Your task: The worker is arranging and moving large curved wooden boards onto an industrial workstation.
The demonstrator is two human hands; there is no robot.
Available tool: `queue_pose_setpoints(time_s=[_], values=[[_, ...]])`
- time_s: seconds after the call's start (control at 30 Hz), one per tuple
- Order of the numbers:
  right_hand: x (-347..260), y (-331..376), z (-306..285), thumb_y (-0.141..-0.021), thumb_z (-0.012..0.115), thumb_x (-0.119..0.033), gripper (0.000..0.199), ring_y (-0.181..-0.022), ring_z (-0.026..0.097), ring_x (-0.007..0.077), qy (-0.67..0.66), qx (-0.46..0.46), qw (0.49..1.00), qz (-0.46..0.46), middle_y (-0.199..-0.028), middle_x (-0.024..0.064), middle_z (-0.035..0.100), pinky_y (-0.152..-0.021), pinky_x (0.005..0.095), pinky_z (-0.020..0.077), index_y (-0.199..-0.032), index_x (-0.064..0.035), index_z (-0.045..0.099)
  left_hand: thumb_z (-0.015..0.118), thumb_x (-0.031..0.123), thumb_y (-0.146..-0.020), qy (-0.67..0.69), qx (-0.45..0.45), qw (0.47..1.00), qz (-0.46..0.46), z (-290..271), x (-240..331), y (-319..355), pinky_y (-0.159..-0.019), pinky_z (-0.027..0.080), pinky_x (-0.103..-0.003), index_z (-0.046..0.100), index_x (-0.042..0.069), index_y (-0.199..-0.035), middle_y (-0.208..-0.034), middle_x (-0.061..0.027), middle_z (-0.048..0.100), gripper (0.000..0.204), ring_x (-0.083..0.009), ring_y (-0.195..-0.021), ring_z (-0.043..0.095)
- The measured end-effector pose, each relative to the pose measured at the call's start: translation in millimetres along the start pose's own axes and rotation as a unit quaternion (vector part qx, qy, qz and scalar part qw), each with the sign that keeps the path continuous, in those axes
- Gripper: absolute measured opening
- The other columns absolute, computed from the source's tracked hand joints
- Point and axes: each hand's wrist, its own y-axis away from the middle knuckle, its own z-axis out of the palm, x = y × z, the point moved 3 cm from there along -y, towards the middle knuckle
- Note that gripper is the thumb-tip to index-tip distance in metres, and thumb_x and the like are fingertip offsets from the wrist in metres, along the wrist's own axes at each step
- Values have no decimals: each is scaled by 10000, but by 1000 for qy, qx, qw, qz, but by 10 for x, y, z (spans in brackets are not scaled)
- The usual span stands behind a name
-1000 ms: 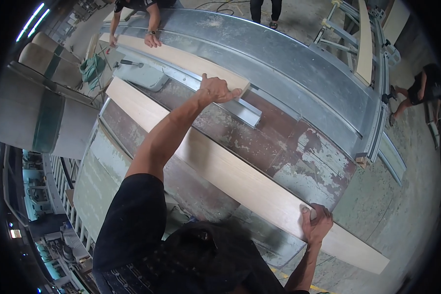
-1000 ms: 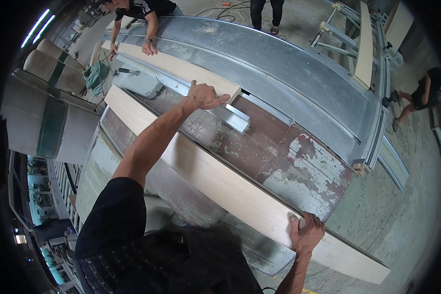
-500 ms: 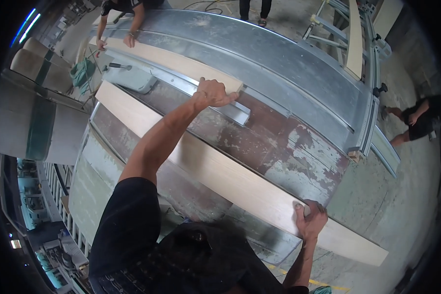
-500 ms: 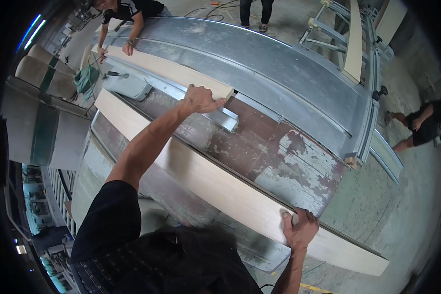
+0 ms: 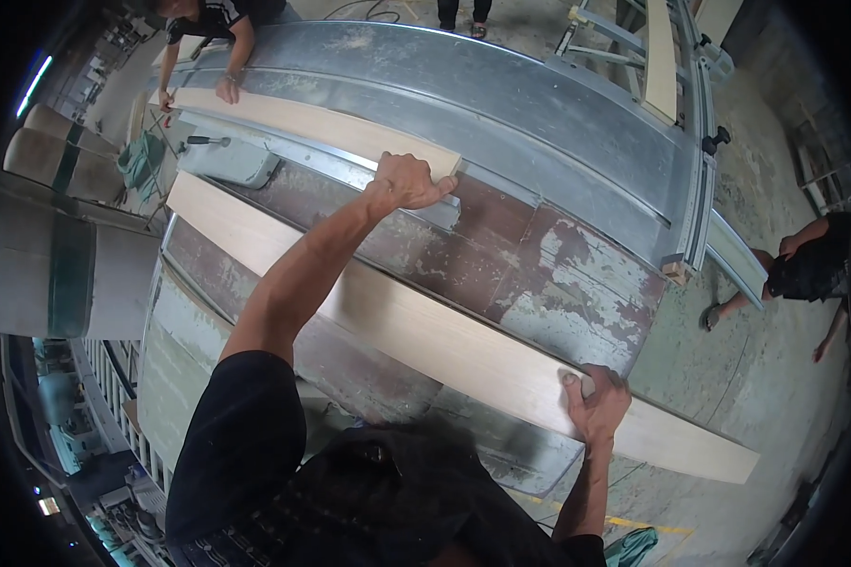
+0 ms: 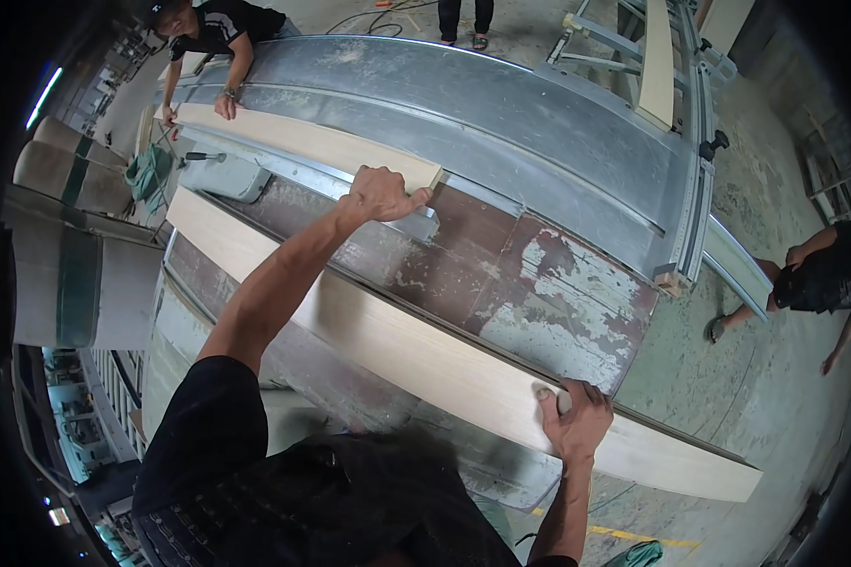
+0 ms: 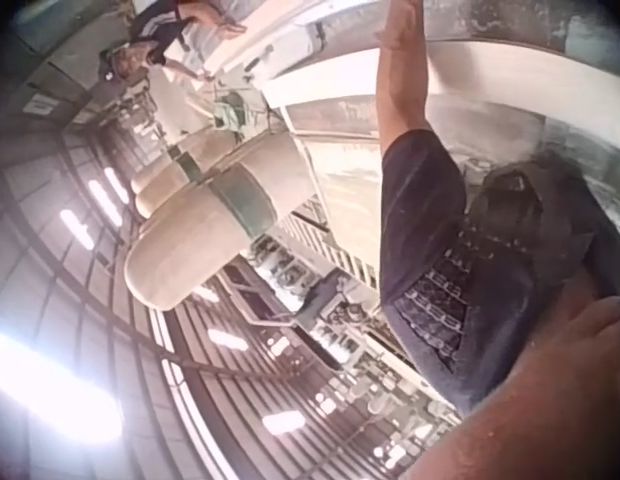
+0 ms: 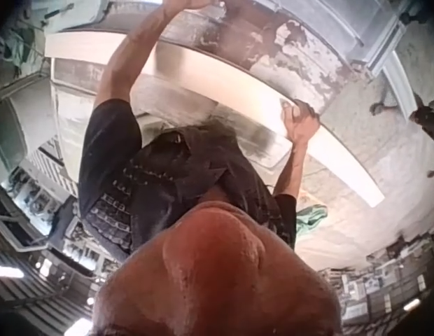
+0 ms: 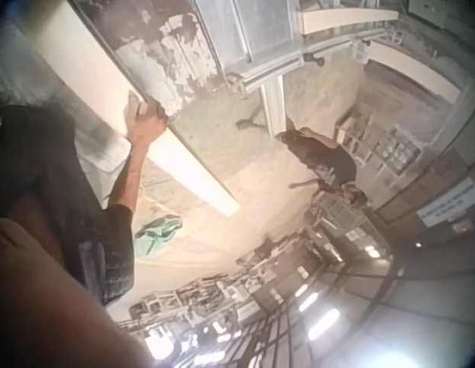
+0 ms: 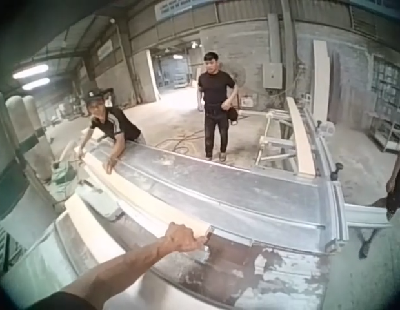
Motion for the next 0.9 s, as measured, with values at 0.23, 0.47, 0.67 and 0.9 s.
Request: queue_pose_setpoints(time_s=[0.23, 0.47, 0.67, 0.9], values=[[-3, 2, -1, -827, 773, -410, 349, -783, 692, 382, -5, 14, 1000, -7, -833, 152, 723, -768, 474, 520, -922, -76, 735, 362, 732, -977, 2, 10, 999, 45, -18, 483, 78, -948, 536, -481, 784, -39, -1063, -1045, -264, 759, 883, -372, -1048, 733], [-6, 14, 8, -842, 765, -402, 347, -780, 687, 388, -8, 12, 1000, -14, -834, 158, 720, -753, 481, 520, -928, -68, 733, 362, 708, -989, -8, -7, 997, 78, -41, 874, 198, -968, 508, -480, 791, -3, -1066, -1042, -229, 766, 835, -353, -1045, 734], [-1, 19, 14, -850, 760, -404, 351, -783, 685, 390, -4, 8, 1000, -14, -835, 163, 719, -749, 483, 517, -930, -64, 732, 401, 688, -992, -7, -20, 995, 102, 2, 1211, 255, -992, 471, -492, 799, 12, -1026, -1020, -214, 766, 785, -331, -1053, 728], [-1, 23, 14, -837, 774, -408, 350, -775, 684, 387, -13, 5, 1000, -5, -826, 158, 718, -739, 486, 519, -919, -70, 736, 451, 663, -986, -18, 12, 989, 147, 79, 1599, 373, -1017, 456, -498, 805, 26, -1001, -997, -209, 768, 730, -319, -1017, 733]])
